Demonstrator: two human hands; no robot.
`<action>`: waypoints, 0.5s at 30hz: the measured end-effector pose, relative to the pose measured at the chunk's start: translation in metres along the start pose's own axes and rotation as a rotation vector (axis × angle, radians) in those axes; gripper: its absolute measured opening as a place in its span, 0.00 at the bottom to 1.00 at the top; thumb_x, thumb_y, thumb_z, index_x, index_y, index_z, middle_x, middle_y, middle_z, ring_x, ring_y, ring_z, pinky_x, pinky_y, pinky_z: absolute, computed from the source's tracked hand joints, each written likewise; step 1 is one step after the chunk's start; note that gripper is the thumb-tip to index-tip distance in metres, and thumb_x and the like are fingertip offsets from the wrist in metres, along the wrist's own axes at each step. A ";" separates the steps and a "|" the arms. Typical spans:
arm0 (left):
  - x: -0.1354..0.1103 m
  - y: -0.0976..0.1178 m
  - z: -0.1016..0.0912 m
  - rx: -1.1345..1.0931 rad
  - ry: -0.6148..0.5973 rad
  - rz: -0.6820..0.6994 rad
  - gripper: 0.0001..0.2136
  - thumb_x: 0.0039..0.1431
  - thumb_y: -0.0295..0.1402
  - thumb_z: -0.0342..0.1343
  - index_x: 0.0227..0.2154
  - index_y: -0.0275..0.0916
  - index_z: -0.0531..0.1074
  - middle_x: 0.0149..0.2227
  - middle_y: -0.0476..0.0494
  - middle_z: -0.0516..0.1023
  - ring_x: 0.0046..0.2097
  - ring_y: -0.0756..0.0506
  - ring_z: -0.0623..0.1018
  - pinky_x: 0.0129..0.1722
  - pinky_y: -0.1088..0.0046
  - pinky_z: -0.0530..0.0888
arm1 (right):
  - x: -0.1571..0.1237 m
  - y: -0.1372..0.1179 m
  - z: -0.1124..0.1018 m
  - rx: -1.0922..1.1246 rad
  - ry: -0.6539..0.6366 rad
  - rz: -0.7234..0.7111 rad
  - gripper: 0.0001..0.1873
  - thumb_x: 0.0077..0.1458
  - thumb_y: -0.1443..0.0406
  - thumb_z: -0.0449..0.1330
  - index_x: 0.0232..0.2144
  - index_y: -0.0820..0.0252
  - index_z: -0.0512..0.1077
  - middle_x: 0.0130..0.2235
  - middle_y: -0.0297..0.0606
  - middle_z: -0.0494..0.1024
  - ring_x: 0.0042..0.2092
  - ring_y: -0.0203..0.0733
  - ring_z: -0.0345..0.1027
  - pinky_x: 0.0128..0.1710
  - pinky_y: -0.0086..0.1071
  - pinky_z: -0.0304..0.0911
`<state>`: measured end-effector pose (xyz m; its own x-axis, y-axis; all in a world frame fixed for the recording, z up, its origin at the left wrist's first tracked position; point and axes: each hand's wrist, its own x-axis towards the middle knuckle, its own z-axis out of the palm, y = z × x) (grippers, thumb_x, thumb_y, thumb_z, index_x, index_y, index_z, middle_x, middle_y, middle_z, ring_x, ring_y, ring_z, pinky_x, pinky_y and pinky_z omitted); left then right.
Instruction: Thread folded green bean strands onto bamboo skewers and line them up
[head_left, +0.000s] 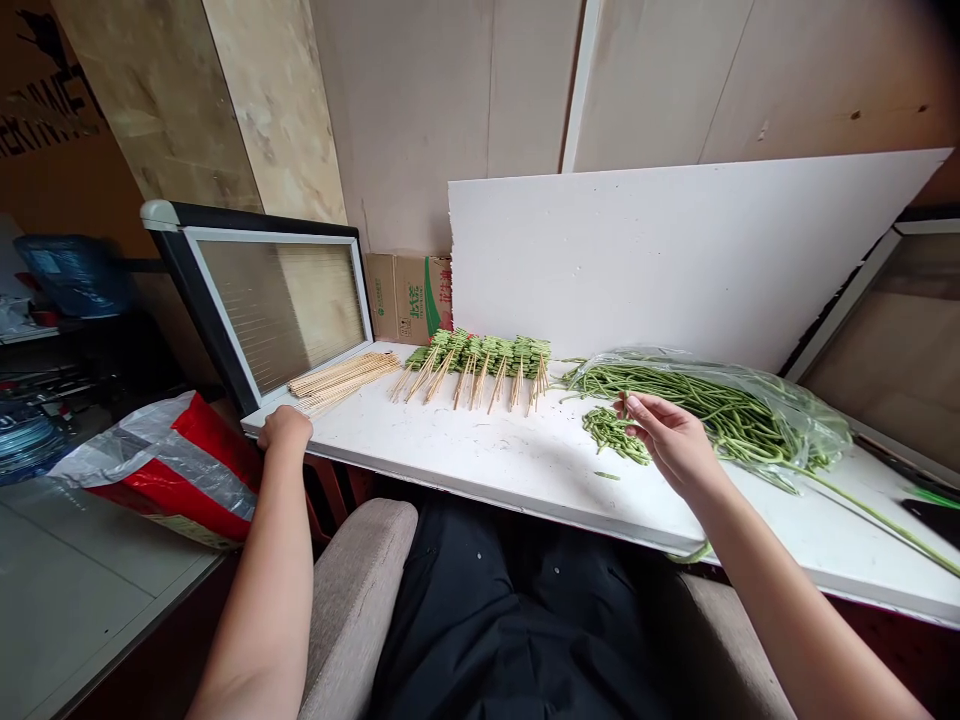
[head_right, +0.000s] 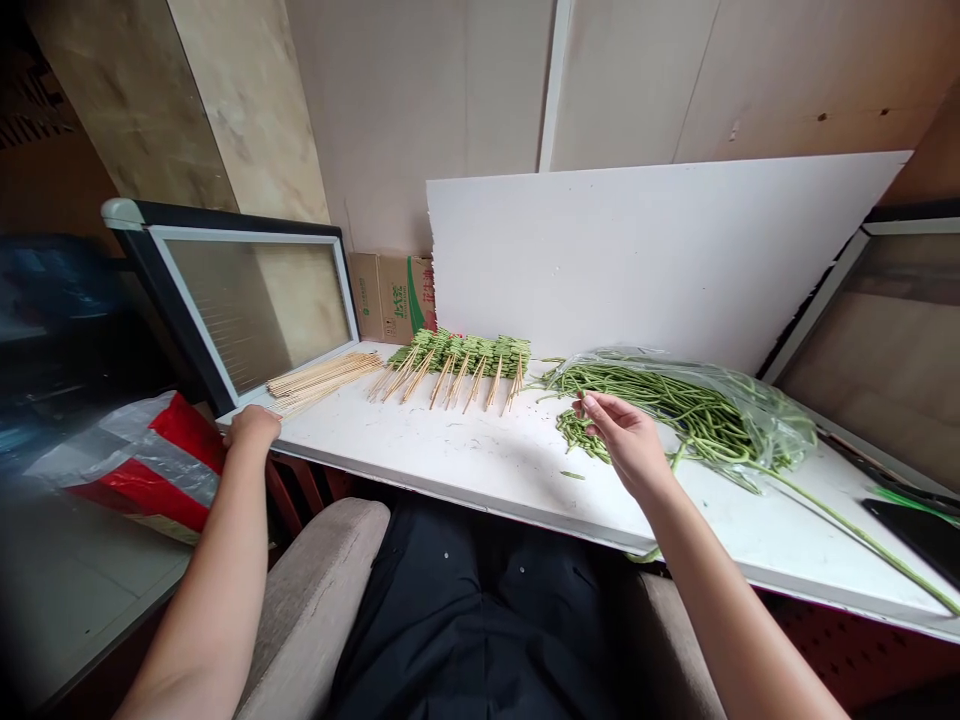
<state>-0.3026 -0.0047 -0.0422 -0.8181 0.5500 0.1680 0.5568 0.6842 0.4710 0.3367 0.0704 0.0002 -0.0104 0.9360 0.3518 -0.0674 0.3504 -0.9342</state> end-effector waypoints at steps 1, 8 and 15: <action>-0.001 0.002 0.000 0.003 -0.009 -0.049 0.14 0.54 0.32 0.63 0.41 0.31 0.82 0.53 0.13 0.77 0.56 0.17 0.78 0.48 0.37 0.77 | 0.000 0.000 0.000 0.002 0.002 -0.001 0.24 0.45 0.45 0.77 0.39 0.52 0.84 0.40 0.42 0.84 0.43 0.47 0.77 0.33 0.34 0.70; -0.014 0.012 -0.015 -0.039 0.008 -0.082 0.12 0.53 0.30 0.62 0.41 0.36 0.84 0.55 0.25 0.80 0.56 0.25 0.78 0.54 0.48 0.78 | 0.000 0.004 0.000 0.086 -0.011 0.009 0.26 0.40 0.49 0.80 0.41 0.50 0.84 0.43 0.40 0.85 0.43 0.45 0.77 0.40 0.36 0.73; -0.086 0.101 -0.040 -0.472 0.137 0.631 0.13 0.60 0.40 0.61 0.40 0.38 0.85 0.38 0.39 0.86 0.39 0.39 0.81 0.49 0.62 0.78 | -0.004 0.008 0.008 0.203 -0.046 0.053 0.22 0.37 0.50 0.82 0.32 0.53 0.83 0.43 0.39 0.85 0.46 0.45 0.78 0.43 0.33 0.74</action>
<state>-0.1818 -0.0020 0.0254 -0.3966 0.6812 0.6153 0.8256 -0.0285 0.5636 0.3283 0.0695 -0.0080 -0.0645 0.9487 0.3095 -0.2654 0.2827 -0.9218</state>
